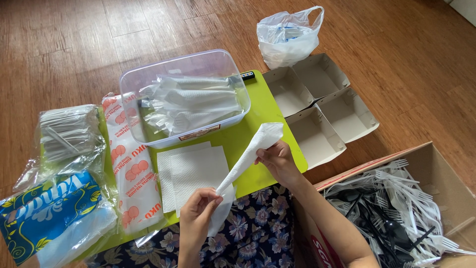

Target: Wrap plastic forks and spoons in paper napkins and organize them into a box

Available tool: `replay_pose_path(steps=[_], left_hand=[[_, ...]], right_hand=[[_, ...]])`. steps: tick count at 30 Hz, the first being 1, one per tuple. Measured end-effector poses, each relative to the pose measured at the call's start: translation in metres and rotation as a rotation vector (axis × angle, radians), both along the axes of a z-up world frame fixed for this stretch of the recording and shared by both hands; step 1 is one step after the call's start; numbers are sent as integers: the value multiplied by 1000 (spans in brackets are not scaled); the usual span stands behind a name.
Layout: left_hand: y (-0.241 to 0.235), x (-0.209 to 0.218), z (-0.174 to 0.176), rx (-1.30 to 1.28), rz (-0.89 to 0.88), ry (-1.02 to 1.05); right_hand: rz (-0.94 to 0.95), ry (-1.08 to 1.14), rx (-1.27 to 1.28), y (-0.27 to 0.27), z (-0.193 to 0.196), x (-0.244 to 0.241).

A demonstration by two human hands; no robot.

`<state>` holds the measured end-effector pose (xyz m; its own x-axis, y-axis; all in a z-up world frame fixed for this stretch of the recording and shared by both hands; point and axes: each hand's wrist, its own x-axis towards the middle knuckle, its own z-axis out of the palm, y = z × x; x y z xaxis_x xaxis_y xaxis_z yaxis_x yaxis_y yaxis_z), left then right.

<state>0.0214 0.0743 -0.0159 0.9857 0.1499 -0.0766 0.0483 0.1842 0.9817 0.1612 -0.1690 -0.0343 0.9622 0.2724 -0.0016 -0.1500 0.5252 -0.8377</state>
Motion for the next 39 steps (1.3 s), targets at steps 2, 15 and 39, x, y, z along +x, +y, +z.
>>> replay_pose_path(steps=[2, 15, 39], left_hand=[[1, -1, -1, -43, 5, 28], [4, 2, 1, -105, -7, 164], [-11, 7, 37, -377, -53, 287]], right_hand=[[9, 15, -21, 0, 1, 0], [-5, -25, -141, 6, 14, -4], [348, -48, -318, 24, 32, -25]])
